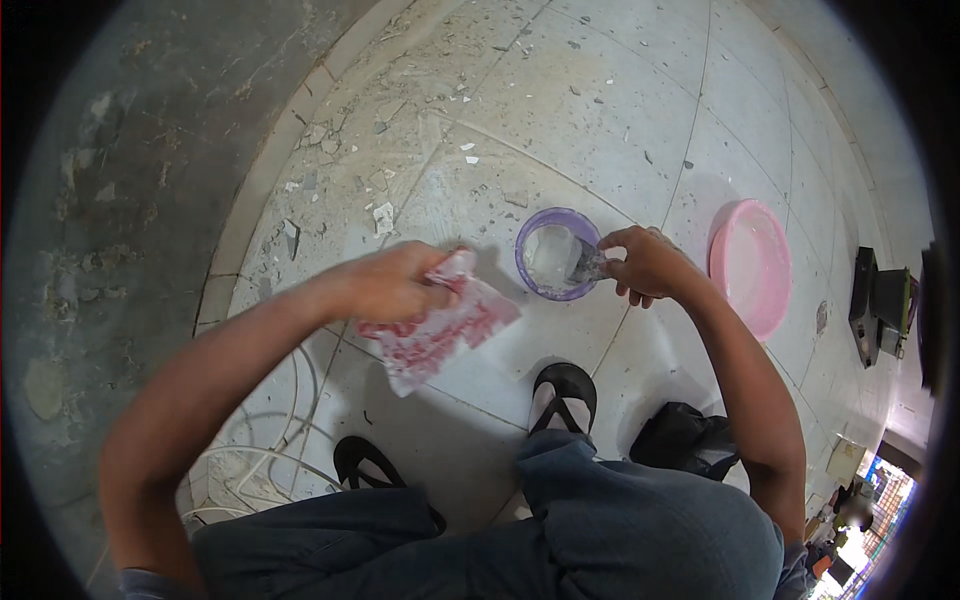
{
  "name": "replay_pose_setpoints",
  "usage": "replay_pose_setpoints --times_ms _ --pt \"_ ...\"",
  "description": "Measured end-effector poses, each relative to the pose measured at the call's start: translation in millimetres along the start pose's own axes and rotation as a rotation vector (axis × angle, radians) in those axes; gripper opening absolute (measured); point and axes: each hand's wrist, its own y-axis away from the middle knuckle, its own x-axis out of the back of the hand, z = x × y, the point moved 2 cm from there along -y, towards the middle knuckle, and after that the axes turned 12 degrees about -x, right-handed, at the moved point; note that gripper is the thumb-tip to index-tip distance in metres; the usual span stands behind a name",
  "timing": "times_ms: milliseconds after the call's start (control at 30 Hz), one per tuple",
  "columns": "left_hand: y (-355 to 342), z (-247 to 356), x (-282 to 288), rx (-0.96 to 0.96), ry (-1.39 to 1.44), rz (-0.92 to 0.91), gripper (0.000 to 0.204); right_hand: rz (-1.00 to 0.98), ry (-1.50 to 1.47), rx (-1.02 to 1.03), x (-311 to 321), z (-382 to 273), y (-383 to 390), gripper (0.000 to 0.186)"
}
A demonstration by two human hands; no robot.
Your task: Applying and smoothing wall putty or filler to repair cracks and holes in a masonry wall.
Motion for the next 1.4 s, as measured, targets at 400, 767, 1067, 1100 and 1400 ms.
replay_pose_setpoints --times_ms 400,767,1067,1100,1400 --pt "-56 -27 -45 -0.338 0.209 -0.01 0.017 0.051 0.081 0.215 -5 19 -30 0.026" --pt "-64 -33 -36 -0.169 0.166 -0.046 0.023 0.128 0.142 0.371 -20 2 -35 0.022" --pt "-45 -36 -29 -0.175 0.175 -0.046 0.024 -0.016 -0.295 0.242 -35 32 -26 0.026" --pt "-40 -35 -25 -0.179 0.165 -0.063 0.024 -0.015 -0.294 0.239 -37 38 -25 0.026" --pt "-4 -84 -4 -0.09 0.58 0.357 0.012 -0.015 -0.651 0.257 -54 64 -1 0.031"
